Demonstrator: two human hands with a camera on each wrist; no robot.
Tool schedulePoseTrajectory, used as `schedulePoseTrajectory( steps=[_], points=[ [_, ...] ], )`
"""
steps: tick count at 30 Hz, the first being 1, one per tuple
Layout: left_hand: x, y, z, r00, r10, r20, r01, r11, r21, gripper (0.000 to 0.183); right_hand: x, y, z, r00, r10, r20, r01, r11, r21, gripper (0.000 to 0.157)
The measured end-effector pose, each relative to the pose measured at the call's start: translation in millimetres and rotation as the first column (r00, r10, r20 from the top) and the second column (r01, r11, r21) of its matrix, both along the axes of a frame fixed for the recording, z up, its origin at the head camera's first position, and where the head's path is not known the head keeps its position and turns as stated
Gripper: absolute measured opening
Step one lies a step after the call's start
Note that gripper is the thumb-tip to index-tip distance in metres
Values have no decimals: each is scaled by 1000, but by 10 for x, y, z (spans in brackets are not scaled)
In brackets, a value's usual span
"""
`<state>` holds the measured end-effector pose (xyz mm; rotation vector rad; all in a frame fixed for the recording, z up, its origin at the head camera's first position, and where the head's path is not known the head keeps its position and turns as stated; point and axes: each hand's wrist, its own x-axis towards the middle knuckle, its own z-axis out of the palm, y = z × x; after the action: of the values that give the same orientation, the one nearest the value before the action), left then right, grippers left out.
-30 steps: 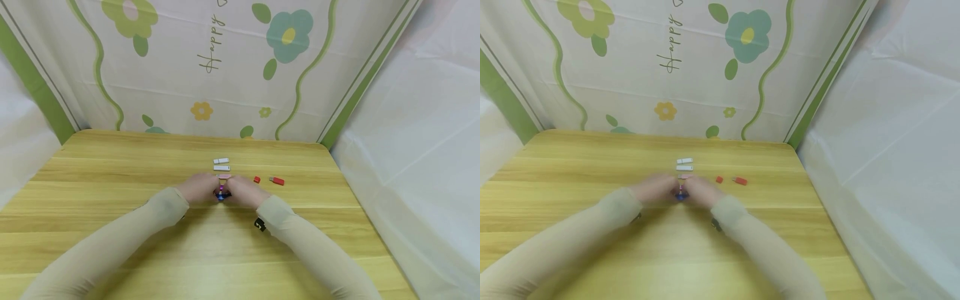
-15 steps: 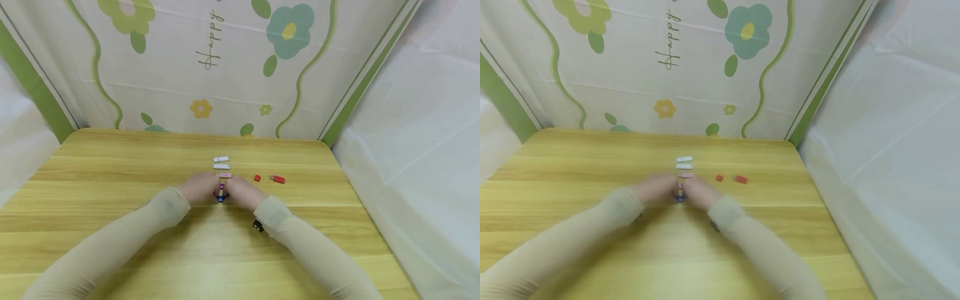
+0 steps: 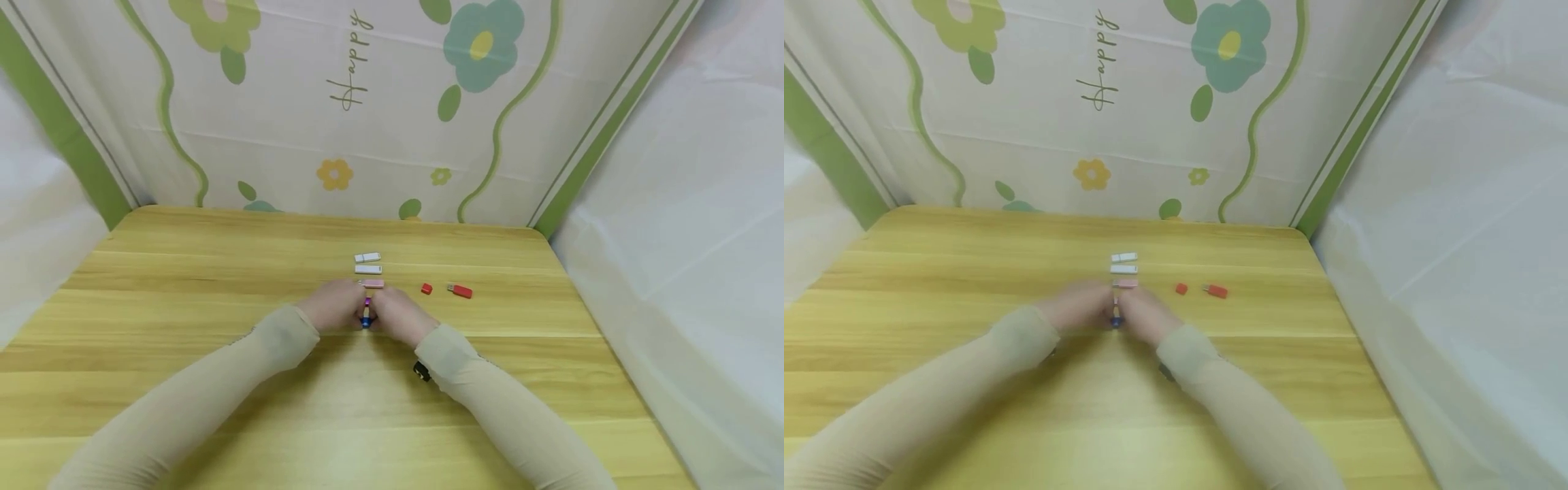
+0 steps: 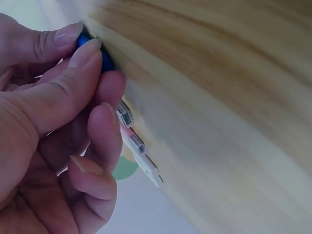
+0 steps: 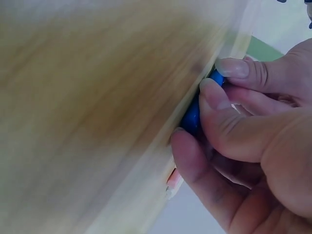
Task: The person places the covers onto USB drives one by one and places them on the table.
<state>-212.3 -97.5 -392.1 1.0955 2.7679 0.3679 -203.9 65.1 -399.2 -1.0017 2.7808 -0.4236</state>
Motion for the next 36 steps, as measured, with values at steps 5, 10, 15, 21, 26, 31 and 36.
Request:
schedulePoseTrajectory(
  steps=[5,10,15,21,26,31,36],
  points=[
    [-23,79,-16,1000,-11,-3,11,1000,28,52,0,71,-6,1000,5,-27,-4,1000,29,10],
    [-98,86,-106,999,-29,15,28,998,59,31,-23,153,12,999,-13,44,13,1000,-5,6],
    [-138,77,-139,1000,-16,25,15,999,41,12,-34,271,85,995,-14,95,14,1000,2,12],
    [-124,178,33,999,18,34,-18,1000,-8,19,-58,562,277,993,-81,91,80,997,15,21],
    [-122,407,316,1000,-4,11,4,1000,-16,19,-194,942,417,993,-119,0,119,992,36,20],
    [-222,720,390,999,-49,4,49,998,-36,24,-343,1285,462,987,-157,-37,159,985,63,18],
    [-359,1008,372,998,-64,18,65,994,-84,28,-422,1504,433,982,-189,-5,189,980,67,18]
  ],
)
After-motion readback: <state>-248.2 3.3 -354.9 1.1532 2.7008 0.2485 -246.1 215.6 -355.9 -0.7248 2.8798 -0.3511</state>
